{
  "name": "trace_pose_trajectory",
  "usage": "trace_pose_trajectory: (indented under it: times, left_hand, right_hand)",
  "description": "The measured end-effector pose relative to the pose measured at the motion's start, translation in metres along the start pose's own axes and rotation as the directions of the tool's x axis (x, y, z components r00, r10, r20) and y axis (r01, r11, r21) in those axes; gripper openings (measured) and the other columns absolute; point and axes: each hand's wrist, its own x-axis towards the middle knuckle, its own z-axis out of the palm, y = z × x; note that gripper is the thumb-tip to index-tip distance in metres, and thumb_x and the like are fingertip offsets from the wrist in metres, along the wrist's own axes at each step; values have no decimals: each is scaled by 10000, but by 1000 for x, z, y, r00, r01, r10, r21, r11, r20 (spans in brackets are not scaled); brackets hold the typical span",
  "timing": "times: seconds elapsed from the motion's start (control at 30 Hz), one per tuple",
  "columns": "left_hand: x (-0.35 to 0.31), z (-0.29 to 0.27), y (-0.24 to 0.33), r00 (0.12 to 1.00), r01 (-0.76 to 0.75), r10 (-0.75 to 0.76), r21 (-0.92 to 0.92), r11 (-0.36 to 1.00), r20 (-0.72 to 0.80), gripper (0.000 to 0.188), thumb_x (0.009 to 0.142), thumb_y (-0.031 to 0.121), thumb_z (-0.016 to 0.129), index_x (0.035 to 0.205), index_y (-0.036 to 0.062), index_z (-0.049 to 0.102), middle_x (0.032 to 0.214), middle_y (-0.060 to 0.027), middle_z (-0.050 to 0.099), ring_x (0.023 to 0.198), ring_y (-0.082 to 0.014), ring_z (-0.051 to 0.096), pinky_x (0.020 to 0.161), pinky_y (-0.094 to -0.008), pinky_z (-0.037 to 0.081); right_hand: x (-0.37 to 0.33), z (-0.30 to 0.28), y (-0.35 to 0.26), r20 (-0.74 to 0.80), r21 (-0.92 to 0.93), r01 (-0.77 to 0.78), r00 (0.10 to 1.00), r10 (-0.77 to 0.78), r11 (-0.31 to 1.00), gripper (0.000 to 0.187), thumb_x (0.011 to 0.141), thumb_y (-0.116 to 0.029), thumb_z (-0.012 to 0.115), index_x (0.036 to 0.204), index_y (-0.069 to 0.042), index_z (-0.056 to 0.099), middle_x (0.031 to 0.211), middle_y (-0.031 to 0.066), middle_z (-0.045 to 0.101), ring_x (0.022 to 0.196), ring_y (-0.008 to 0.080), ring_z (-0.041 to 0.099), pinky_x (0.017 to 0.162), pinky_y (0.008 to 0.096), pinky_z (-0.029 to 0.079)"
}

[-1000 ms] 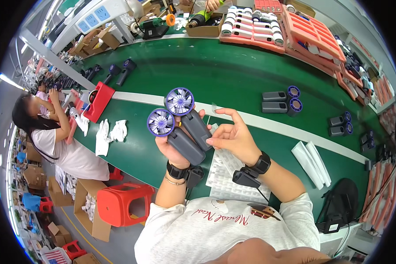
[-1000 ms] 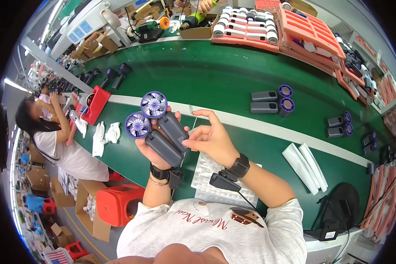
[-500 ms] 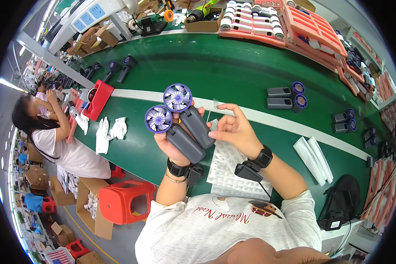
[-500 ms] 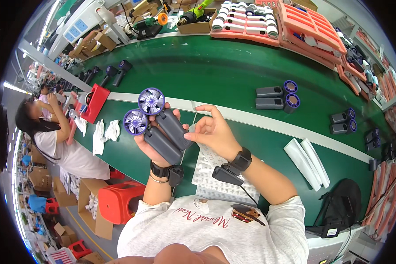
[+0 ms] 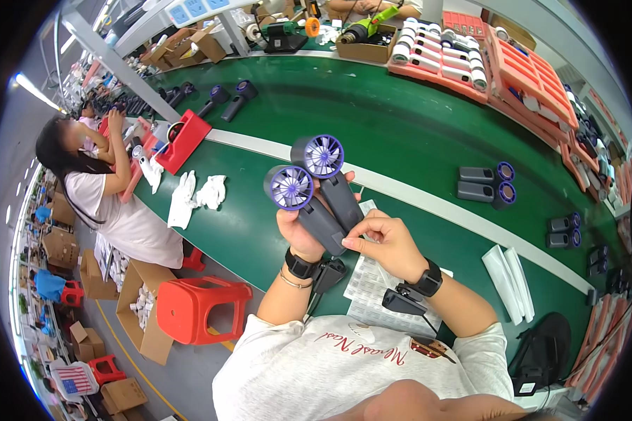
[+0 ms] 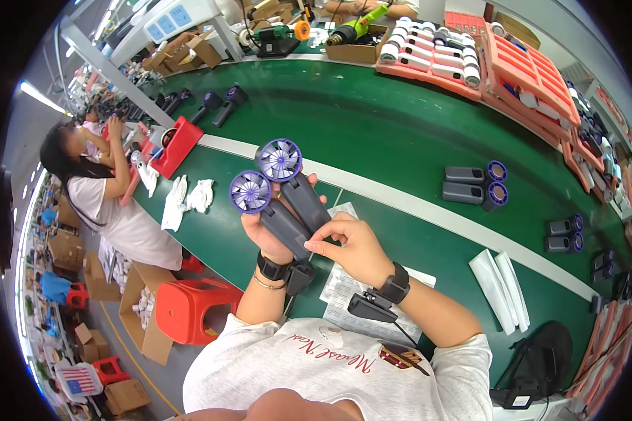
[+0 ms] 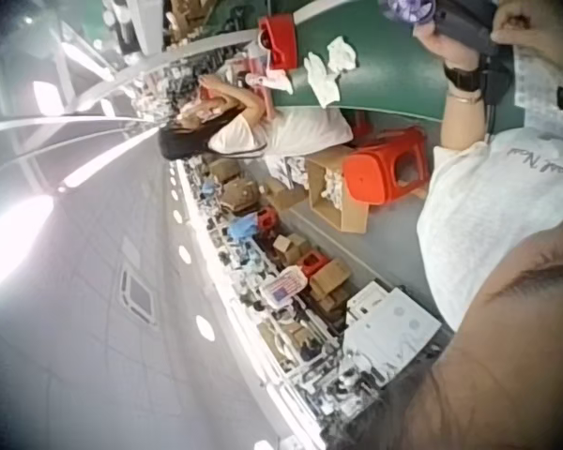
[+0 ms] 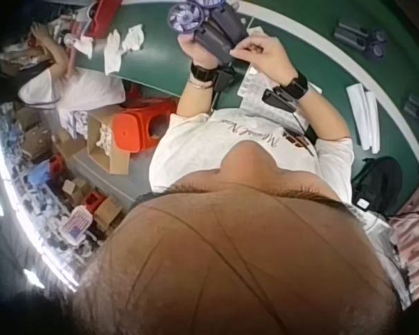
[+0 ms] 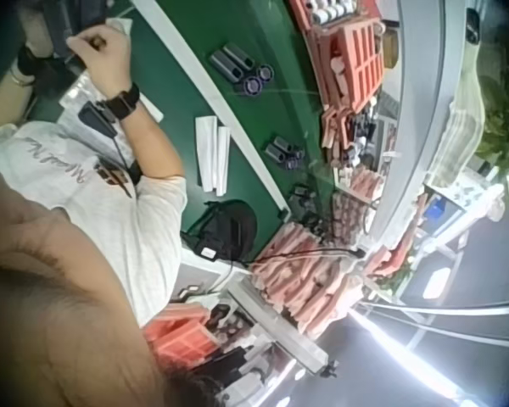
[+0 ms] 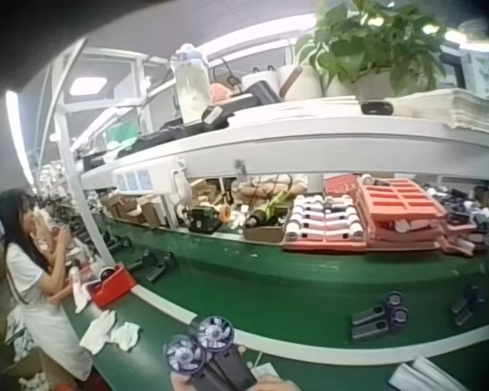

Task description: The recorder is assembling and inspecting small handheld portable fans on an electronics assembly line.

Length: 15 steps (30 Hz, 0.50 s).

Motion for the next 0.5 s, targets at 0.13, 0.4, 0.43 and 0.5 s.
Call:
trace_pose_trajectory:
  times: [0.13, 0.4, 0.43, 0.5]
  left_hand:
    - [1, -2, 4, 1000, 17, -17, -18, 1000, -1, 501, 711, 392, 526, 1088, 63, 526, 1288, -226, 444, 1199, -406, 441, 936, -529, 434]
    - [-6, 1, 14, 996, 91, -92, 23, 996, 20, 651, 697, 373, 520, 1245, 25, 467, 1314, -248, 430, 1105, -351, 529, 922, -453, 461]
    - [-5, 1, 13, 994, 107, -107, 17, 994, 17, 682, 705, 367, 510, 1282, 10, 437, 1318, -250, 428, 1090, -339, 542, 917, -444, 465]
    - [-6, -3, 10, 997, 75, -74, 57, 996, -6, 653, 706, 387, 510, 1252, 32, 455, 1319, -272, 418, 1090, -366, 538, 928, -458, 454]
  right_hand:
    - [4, 3, 0, -4, -58, 43, 999, -43, 997, 154, 737, -164, 768, 795, -47, 686, 671, -39, 399, 628, 68, 346, 560, 226, 287]
    - [5, 13, 0, -85, -234, 110, 987, -134, 966, 140, 696, -121, 776, 750, -51, 667, 666, -26, 387, 630, 83, 362, 560, 230, 285]
    - [5, 13, 0, -47, -223, 137, 987, -151, 965, 140, 696, -121, 776, 750, -51, 667, 666, -26, 387, 630, 83, 362, 560, 230, 285]
    - [7, 14, 2, -100, -280, 116, 984, -149, 953, 217, 690, -124, 781, 687, -47, 577, 670, -33, 388, 626, 69, 355, 556, 223, 280]
